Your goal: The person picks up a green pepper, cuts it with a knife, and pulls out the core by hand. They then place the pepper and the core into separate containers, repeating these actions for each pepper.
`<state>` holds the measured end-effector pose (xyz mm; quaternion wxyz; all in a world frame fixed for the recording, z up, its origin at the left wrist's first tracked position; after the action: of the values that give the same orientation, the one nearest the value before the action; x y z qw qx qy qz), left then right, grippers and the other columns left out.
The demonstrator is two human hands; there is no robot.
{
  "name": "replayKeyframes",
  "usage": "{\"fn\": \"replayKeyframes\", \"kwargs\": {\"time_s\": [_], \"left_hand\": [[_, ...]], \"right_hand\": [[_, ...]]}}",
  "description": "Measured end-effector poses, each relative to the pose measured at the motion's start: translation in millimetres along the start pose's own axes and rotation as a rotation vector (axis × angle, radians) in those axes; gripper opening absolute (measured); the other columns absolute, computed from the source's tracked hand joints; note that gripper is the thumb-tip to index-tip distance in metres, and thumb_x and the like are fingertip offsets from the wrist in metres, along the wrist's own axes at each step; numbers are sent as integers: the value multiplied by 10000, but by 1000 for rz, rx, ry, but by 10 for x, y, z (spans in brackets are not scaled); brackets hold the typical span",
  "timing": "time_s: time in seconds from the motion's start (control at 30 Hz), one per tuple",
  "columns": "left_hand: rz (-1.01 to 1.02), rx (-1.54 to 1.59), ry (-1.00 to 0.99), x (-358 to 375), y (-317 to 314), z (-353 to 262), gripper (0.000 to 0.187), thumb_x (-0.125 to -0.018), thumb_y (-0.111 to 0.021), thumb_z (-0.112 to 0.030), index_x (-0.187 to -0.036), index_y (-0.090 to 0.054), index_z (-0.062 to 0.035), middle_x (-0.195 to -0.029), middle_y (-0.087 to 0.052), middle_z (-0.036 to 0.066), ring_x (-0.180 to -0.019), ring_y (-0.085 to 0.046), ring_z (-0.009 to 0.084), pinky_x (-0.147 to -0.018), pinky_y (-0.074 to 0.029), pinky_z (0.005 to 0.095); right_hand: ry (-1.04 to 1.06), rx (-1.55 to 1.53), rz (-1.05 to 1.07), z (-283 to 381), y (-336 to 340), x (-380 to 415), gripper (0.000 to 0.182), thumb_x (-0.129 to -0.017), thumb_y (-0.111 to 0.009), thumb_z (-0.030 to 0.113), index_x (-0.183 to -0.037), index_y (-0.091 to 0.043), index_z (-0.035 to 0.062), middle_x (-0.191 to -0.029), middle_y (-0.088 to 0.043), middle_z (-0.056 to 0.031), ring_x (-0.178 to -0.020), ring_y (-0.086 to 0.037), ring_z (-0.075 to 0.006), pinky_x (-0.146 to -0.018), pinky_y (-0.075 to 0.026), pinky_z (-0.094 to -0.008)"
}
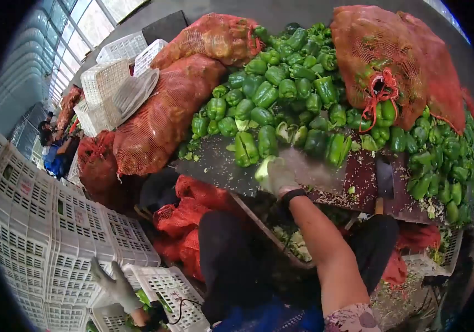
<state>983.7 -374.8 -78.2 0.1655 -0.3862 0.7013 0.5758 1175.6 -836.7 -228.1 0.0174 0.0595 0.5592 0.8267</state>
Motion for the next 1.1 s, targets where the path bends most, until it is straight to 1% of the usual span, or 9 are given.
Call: {"fn": "replayKeyframes", "kwargs": {"time_s": [0.17, 0.23, 0.27, 0.37, 0.57, 0.67, 0.87, 0.97, 1.1], "left_hand": [[468, 900, 34, 362, -531, -1296, 490, -844, -646, -107, -1301, -515, 12, -1384, -469, 204, -1332, -399, 329, -1091, -331, 428], [698, 942, -42, 540, -723, -1587, 430, -856, -631, -68, -1279, -554, -48, -1405, -457, 151, -1234, -486, 226, -986, -416, 337], [689, 949, -209, 568, -664, -1773, 419, -853, -635, -67, -1266, -562, -46, -1399, -462, 147, -1215, -499, 227, -980, -423, 339], [701, 1028, -290, 733, -745, -2037, 404, -854, -640, -73, -1251, -574, -43, -1364, -493, 144, -1200, -509, 235, -994, -418, 341], [970, 1208, -48, 954, -1078, -2123, 384, -907, -601, -113, -1271, -550, -3, -1252, -560, 98, -1122, -538, 183, -955, -435, 300], [1089, 1218, 106, 1025, -1387, -2105, 377, -942, -571, -154, -1275, -540, 18, -1189, -585, 64, -1031, -557, 140, -896, -456, 272], [1270, 1265, 341, 1025, -1272, -2300, 389, -955, -569, -193, -1286, -536, 8, -1147, -596, 56, -981, -567, 130, -845, -478, 254], [1306, 1301, 374, 1093, -1402, -2283, 386, -956, -567, -198, -1285, -537, 1, -1167, -586, 65, -1014, -567, 143, -864, -488, 269], [1336, 1295, 428, 1078, -1489, -2310, 374, -966, -543, -205, -1285, -538, -10, -1200, -572, 83, -1075, -565, 179, -896, -498, 316]], "right_hand": [[197, 238, 55, -6, 113, 122, 597, -754, -736, 335, -1222, -537, 22, -1247, -501, -184, -1051, -609, -369, -867, -505, -457], [177, 288, 30, -46, -42, 97, 669, -759, -726, 386, -1281, -473, 53, -1317, -470, -212, -1124, -571, -377, -905, -479, -474], [172, 309, 19, -67, -154, 86, 705, -762, -722, 411, -1310, -441, 68, -1352, -454, -226, -1161, -553, -381, -924, -467, -482], [177, 214, -6, -71, -173, 245, 735, -771, -719, 352, -1355, -381, 60, -1347, -449, -212, -1163, -555, -360, -904, -482, -473], [311, -157, -324, -256, -426, 371, 465, -805, -664, 169, -1240, -515, 102, -1196, -550, -174, -1064, -568, -402, -844, -495, -461], [61, -142, -68, -331, -366, 337, 421, -796, -669, 123, -1197, -543, 133, -1260, -525, -131, -1099, -563, -357, -878, -482, -456], [432, 358, -427, -180, -256, 427, 487, -765, -670, 245, -1224, -547, 140, -1141, -581, -148, -916, -613, -324, -770, -477, -425], [418, 395, -407, -124, -174, 416, 268, -824, -543, 212, -1073, -592, 125, -1022, -588, -68, -932, -599, -266, -751, -467, -421], [482, 485, -210, -274, -311, 152, 457, -772, -654, 258, -1185, -531, 106, -1066, -585, -91, -916, -613, -266, -768, -464, -398]]}}
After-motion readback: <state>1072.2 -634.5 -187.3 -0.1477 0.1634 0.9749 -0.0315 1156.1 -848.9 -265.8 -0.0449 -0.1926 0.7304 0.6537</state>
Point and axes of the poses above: each hand's wrist, its own x-axis away from the middle knuckle, its own y-axis out of the back of the hand, z = x × y, the point moved 1 cm from there along -x, towards the middle knuckle
